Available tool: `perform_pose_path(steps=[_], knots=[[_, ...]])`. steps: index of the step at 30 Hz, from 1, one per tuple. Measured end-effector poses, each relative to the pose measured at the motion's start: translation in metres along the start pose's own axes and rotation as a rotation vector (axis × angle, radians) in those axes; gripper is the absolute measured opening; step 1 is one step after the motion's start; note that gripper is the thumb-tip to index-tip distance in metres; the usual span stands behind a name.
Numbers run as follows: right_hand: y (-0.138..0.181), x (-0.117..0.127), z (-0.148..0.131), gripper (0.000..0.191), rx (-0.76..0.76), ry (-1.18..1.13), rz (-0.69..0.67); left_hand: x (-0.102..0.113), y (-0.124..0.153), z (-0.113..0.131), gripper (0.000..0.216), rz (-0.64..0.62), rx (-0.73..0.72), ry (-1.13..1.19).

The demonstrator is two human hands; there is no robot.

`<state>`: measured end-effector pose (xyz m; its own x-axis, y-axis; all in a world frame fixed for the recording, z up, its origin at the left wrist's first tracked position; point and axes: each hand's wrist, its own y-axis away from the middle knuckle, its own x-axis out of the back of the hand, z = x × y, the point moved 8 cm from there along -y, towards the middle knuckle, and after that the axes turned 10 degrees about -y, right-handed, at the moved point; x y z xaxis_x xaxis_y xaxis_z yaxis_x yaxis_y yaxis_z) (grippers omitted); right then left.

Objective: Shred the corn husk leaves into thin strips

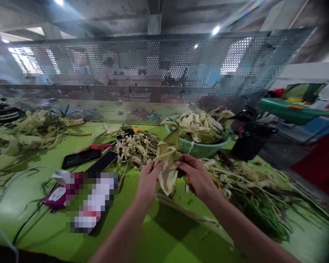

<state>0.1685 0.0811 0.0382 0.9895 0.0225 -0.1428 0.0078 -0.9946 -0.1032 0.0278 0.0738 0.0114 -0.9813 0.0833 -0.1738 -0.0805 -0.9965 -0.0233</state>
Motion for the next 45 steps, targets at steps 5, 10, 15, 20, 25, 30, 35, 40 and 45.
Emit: perform_pose_path(steps=[5, 10, 15, 20, 25, 30, 35, 40, 45], knots=[[0.000, 0.008, -0.012, 0.018, 0.185, 0.152, 0.090, 0.001, 0.001, -0.012, 0.032, 0.011, 0.092, 0.089], [0.011, 0.003, -0.034, 0.006, 0.443, 0.502, 0.107, 0.001, 0.003, -0.015, 0.032, 0.015, 0.091, -0.001], [0.006, 0.000, -0.015, 0.016, 0.298, 0.442, 0.014, -0.010, 0.003, -0.005, 0.034, -0.099, -0.066, -0.211], [0.000, 0.002, 0.003, 0.016, 0.147, 0.108, 0.031, -0.014, 0.005, -0.003, 0.040, -0.142, -0.080, -0.271], [0.002, 0.002, -0.001, 0.018, 0.037, -0.174, 0.030, 0.006, 0.002, -0.020, 0.050, 0.038, 0.133, -0.149], [-0.002, 0.011, -0.005, 0.014, 0.043, -0.216, 0.026, 0.028, -0.006, -0.025, 0.040, 0.201, 0.160, -0.016], [-0.016, 0.026, 0.007, 0.024, -0.005, 0.006, 0.060, 0.045, -0.008, -0.020, 0.040, 0.353, 0.131, 0.082], [-0.027, 0.041, 0.010, 0.028, 0.078, 0.286, 0.093, 0.027, -0.007, -0.011, 0.026, 0.189, 0.082, -0.042], [-0.013, 0.023, -0.006, 0.025, 0.171, 0.317, 0.051, 0.019, -0.006, -0.003, 0.016, 0.151, -0.025, -0.307]])
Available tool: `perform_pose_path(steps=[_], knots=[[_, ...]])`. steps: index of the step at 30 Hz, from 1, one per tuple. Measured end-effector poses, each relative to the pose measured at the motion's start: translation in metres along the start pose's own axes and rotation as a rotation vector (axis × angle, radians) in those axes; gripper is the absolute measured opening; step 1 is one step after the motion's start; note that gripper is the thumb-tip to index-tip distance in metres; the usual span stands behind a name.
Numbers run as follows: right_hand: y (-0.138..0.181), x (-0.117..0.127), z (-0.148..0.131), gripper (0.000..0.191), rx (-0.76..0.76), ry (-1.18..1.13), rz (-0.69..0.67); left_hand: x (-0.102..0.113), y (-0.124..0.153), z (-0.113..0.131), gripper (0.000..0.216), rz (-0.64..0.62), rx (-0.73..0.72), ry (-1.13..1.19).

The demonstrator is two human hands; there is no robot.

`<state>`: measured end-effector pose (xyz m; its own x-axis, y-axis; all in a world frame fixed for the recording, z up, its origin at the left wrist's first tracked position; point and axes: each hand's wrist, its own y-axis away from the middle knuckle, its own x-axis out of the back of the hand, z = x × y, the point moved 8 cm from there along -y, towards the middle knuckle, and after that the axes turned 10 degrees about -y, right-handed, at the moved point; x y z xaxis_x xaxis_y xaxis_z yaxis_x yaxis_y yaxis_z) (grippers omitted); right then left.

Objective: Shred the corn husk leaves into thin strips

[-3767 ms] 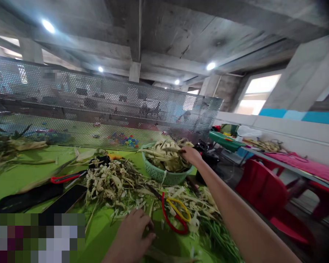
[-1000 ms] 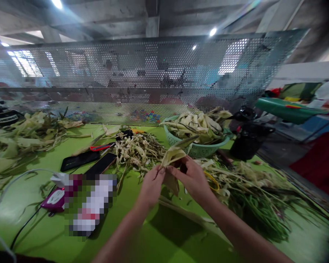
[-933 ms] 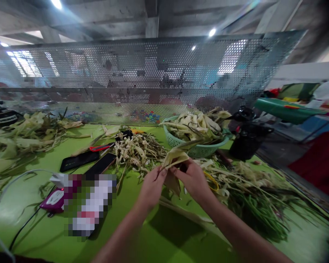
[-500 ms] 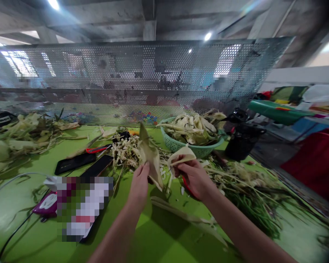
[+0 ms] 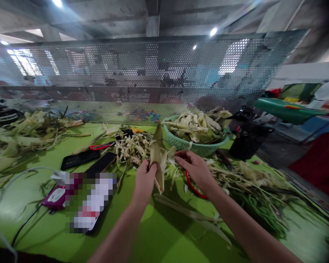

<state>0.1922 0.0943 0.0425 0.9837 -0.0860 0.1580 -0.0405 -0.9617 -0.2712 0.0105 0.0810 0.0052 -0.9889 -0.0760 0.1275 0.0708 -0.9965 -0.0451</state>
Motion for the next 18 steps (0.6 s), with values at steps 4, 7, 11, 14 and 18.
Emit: perform_pose_path(steps=[4, 7, 11, 14, 18], knots=[[0.013, -0.024, -0.002, 0.026, -0.072, -0.001, -0.127, -0.005, 0.002, 0.006, 0.013, -0.027, -0.088, -0.156], [0.017, -0.028, 0.002, 0.022, -0.115, -0.014, -0.127, -0.005, 0.005, 0.010, 0.015, -0.030, -0.105, -0.136], [0.016, -0.028, 0.004, 0.020, -0.188, -0.155, -0.130, -0.006, 0.003, 0.007, 0.019, -0.042, -0.059, -0.010], [0.015, -0.031, 0.003, 0.019, -0.207, -0.205, -0.159, -0.013, -0.001, 0.001, 0.022, -0.122, -0.030, 0.059], [0.015, -0.031, 0.005, 0.019, -0.190, -0.192, -0.151, -0.017, -0.003, -0.003, 0.025, -0.153, -0.032, 0.020]])
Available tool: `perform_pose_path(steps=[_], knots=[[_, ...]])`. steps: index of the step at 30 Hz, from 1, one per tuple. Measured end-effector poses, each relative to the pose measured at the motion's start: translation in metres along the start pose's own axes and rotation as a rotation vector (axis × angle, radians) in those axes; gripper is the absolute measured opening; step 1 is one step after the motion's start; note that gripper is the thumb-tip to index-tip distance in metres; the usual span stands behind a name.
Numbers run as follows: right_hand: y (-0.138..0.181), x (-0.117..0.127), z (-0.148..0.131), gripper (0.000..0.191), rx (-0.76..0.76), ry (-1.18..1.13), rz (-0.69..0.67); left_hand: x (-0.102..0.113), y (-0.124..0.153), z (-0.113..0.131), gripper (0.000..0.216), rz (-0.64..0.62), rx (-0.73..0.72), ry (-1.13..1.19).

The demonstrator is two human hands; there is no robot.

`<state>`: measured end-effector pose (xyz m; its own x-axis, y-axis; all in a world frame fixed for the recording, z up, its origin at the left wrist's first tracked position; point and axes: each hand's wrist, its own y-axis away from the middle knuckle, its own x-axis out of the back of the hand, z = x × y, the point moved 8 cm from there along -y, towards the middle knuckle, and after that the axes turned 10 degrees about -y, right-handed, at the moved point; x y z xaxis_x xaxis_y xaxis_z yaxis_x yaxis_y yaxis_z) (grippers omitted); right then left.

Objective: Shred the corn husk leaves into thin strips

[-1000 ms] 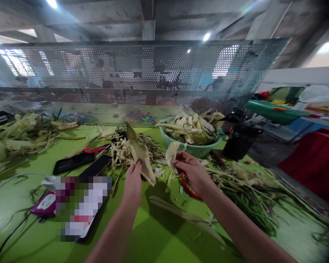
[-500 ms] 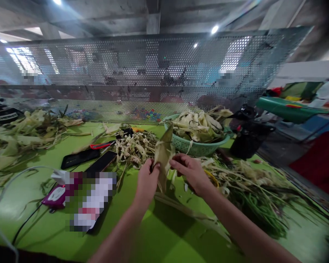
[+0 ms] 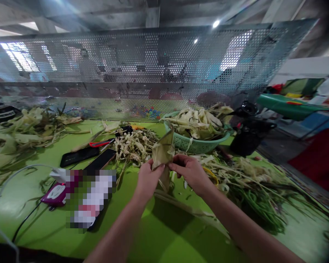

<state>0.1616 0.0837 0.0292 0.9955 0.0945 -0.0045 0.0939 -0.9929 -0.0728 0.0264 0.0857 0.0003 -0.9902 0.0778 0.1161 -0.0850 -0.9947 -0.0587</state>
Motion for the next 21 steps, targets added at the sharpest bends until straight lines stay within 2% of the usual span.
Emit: perform_pose_path(steps=[5, 14, 21], knots=[[-0.001, 0.003, 0.000, 0.019, 0.043, 0.105, 0.019, 0.002, 0.001, -0.001, 0.026, 0.033, 0.014, -0.041], [0.000, -0.002, 0.001, 0.009, 0.046, 0.079, -0.005, 0.002, 0.006, 0.017, 0.018, 0.043, -0.077, -0.133], [0.001, -0.004, -0.001, 0.008, 0.048, 0.138, -0.029, 0.000, 0.008, 0.018, 0.018, 0.030, -0.096, -0.129]])
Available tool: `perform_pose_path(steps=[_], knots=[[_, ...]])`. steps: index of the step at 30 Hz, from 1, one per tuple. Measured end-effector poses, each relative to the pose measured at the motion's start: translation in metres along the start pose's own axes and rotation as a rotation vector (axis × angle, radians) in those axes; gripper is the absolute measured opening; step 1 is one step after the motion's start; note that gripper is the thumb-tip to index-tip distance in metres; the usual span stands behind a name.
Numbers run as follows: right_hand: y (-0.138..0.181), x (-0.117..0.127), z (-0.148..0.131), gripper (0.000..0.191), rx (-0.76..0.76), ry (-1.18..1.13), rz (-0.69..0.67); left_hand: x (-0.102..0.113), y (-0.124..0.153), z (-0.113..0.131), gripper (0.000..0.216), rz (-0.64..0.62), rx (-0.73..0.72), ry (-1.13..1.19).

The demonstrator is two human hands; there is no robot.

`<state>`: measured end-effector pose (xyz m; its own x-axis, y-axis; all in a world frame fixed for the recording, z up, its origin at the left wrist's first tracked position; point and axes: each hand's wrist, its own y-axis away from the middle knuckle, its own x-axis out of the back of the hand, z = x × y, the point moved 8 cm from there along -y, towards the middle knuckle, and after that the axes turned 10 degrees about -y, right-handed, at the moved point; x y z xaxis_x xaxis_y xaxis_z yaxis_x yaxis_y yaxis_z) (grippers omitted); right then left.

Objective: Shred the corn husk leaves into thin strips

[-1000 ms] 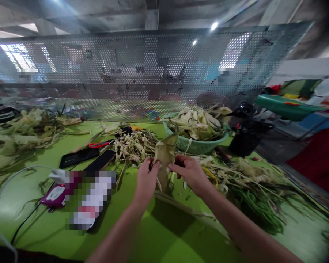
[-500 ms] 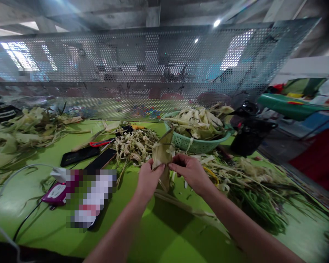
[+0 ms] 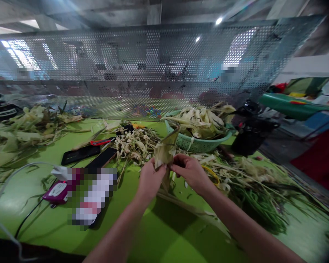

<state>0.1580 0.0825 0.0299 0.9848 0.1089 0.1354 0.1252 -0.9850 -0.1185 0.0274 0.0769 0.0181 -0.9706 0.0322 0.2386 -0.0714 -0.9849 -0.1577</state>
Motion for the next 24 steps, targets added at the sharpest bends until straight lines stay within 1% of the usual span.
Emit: perform_pose_path(steps=[7, 13, 16, 21, 24], knots=[[-0.001, 0.000, 0.000, 0.010, 0.007, 0.027, -0.026, -0.003, 0.000, 0.000, 0.016, -0.010, -0.032, 0.024], [0.000, -0.002, -0.002, 0.012, -0.024, -0.069, -0.068, -0.008, -0.001, -0.007, 0.017, -0.054, 0.042, 0.121], [0.001, -0.004, -0.002, 0.011, -0.043, -0.108, -0.086, -0.010, 0.000, -0.008, 0.018, -0.074, 0.054, 0.184], [0.001, -0.005, -0.004, 0.012, -0.037, -0.113, -0.089, -0.008, 0.000, -0.009, 0.019, -0.051, 0.072, 0.215], [0.001, -0.005, -0.005, 0.012, -0.027, -0.130, -0.083, -0.004, -0.001, -0.007, 0.020, -0.036, 0.050, 0.173]])
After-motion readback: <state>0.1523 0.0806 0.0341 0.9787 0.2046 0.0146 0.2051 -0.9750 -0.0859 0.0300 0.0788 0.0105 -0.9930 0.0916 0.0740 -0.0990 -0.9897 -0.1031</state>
